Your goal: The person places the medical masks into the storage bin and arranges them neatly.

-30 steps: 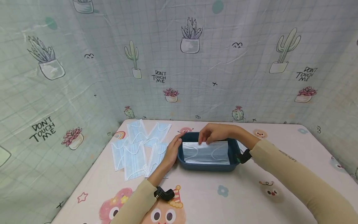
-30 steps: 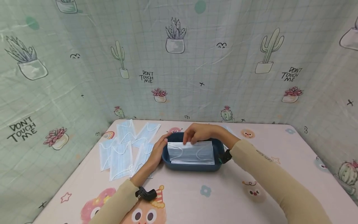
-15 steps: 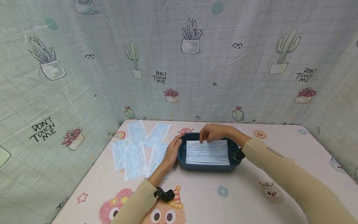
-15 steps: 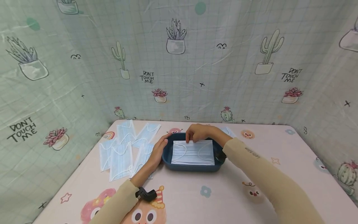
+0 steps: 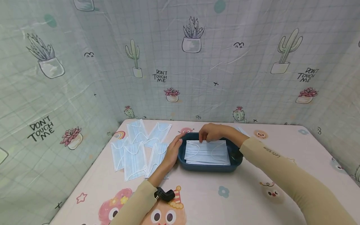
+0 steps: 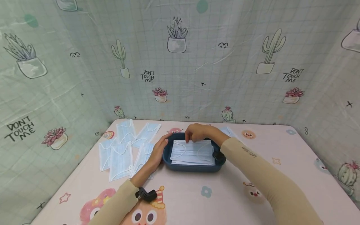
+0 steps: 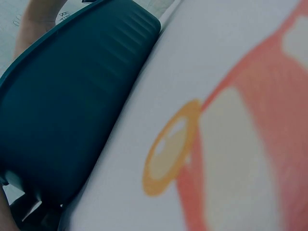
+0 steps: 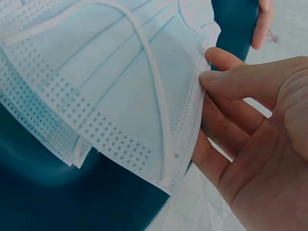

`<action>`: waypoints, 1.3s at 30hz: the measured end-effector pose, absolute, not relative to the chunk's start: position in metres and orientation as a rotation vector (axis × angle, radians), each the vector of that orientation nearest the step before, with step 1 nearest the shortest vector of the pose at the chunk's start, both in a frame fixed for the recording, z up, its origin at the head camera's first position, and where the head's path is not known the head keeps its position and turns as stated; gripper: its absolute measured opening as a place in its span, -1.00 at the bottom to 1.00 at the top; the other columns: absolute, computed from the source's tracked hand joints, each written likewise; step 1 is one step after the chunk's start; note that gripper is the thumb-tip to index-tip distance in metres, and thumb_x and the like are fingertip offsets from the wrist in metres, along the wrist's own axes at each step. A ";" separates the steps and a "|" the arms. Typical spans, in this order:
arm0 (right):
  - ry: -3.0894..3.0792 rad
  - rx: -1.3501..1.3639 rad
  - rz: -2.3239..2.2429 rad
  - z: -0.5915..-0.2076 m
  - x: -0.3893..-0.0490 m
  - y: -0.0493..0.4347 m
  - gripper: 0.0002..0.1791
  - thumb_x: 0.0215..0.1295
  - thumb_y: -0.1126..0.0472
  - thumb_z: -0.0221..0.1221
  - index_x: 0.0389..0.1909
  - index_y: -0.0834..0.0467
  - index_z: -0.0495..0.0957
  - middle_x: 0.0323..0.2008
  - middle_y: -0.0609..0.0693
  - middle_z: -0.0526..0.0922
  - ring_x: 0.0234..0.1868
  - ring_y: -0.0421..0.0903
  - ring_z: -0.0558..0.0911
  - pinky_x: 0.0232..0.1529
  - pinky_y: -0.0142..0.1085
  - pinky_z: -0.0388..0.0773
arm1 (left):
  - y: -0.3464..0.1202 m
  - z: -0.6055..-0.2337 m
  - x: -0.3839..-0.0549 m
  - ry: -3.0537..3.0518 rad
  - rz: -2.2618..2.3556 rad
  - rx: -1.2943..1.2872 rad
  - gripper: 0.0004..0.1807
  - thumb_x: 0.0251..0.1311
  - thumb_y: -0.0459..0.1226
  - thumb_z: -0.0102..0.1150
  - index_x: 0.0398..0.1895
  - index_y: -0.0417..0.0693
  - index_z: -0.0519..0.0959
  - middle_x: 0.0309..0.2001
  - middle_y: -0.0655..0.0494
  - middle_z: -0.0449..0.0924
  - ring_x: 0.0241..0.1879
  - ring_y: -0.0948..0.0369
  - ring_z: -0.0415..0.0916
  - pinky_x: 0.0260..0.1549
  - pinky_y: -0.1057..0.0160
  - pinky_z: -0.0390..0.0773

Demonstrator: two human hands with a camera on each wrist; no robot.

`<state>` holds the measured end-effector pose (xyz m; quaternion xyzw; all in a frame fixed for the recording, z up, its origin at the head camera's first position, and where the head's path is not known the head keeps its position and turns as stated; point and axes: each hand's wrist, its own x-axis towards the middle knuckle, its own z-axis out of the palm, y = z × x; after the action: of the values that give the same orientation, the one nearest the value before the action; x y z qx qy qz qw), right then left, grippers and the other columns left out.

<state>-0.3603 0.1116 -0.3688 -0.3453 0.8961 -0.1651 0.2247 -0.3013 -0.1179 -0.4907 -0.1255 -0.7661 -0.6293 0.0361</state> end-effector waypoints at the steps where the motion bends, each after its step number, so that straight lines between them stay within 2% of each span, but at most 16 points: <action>1: 2.474 -0.951 -0.448 -0.369 -0.360 0.111 -0.67 0.20 0.56 0.14 -0.16 0.17 0.73 -0.12 0.06 0.71 -0.17 -0.09 0.58 -0.03 -0.29 0.60 | -0.118 -0.490 -0.301 -2.352 -1.934 -0.384 -0.50 0.64 -0.07 -0.24 0.53 0.16 0.37 0.55 0.14 0.33 0.62 0.05 0.11 0.61 -0.16 0.01; 5: 2.472 -0.933 -0.412 -0.368 -0.360 0.109 -0.68 0.25 0.52 0.15 -0.13 0.16 0.74 -0.07 0.05 0.70 -0.13 -0.08 0.59 0.08 -0.22 0.64 | -0.118 -0.490 -0.300 -2.355 -1.934 -0.371 -0.52 0.63 -0.06 -0.23 0.51 0.21 0.39 0.56 0.12 0.32 0.63 0.02 0.10 0.61 -0.19 0.01; 13: 2.458 -0.931 -0.373 -0.363 -0.358 0.104 -0.72 0.33 0.41 0.15 -0.04 0.18 0.74 0.02 0.07 0.71 -0.05 -0.06 0.61 0.23 -0.11 0.63 | -0.116 -0.491 -0.301 -2.349 -1.939 -0.392 -0.50 0.64 -0.07 -0.25 0.53 0.13 0.36 0.56 0.12 0.31 0.62 0.00 0.11 0.60 -0.21 0.02; 21: 2.438 -0.909 -0.341 -0.362 -0.355 0.099 -0.72 0.39 0.33 0.17 0.04 0.16 0.71 0.10 0.06 0.69 0.02 -0.05 0.60 0.29 -0.07 0.60 | -0.115 -0.489 -0.302 -2.357 -1.934 -0.378 -0.52 0.63 -0.04 -0.24 0.51 0.24 0.39 0.57 0.15 0.29 0.63 0.02 0.09 0.61 -0.21 0.01; 27: 2.437 -0.896 -0.275 -0.363 -0.353 0.101 -0.72 0.42 0.24 0.19 0.08 0.13 0.70 0.11 0.05 0.67 0.07 -0.04 0.60 0.34 -0.03 0.56 | -0.114 -0.489 -0.303 -2.338 -1.932 -0.401 -0.50 0.64 -0.06 -0.22 0.53 0.13 0.37 0.57 0.11 0.29 0.63 0.00 0.07 0.61 -0.21 -0.02; 30: 2.434 -0.910 -0.281 -0.361 -0.353 0.103 -0.71 0.43 0.22 0.19 0.11 0.14 0.68 0.11 0.05 0.67 0.07 -0.06 0.61 0.27 -0.07 0.61 | -0.114 -0.489 -0.302 -2.344 -1.931 -0.403 -0.51 0.64 -0.06 -0.23 0.52 0.16 0.38 0.57 0.11 0.30 0.63 0.01 0.07 0.61 -0.20 -0.01; 35: 2.424 -0.940 -0.358 -0.353 -0.348 0.109 -0.68 0.43 0.26 0.17 0.13 0.21 0.65 0.04 0.06 0.70 -0.06 -0.09 0.65 -0.01 -0.20 0.75 | -0.116 -0.490 -0.301 -2.354 -1.924 -0.396 -0.52 0.64 -0.04 -0.25 0.50 0.27 0.39 0.56 0.14 0.31 0.63 0.03 0.09 0.61 -0.20 0.01; 39: 2.436 -1.000 -0.417 -0.343 -0.339 0.111 -0.69 0.42 0.30 0.17 0.13 0.25 0.64 -0.02 0.11 0.72 -0.16 -0.13 0.65 -0.11 -0.27 0.75 | -0.118 -0.491 -0.301 -2.350 -1.916 -0.377 -0.53 0.63 -0.04 -0.24 0.49 0.28 0.41 0.56 0.14 0.32 0.63 0.03 0.10 0.61 -0.20 0.02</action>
<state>-0.3391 0.1115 -0.3431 -0.3644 0.8881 -0.1520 0.2354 -0.3014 -0.1176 -0.4906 -0.1234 -0.7683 -0.6266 0.0431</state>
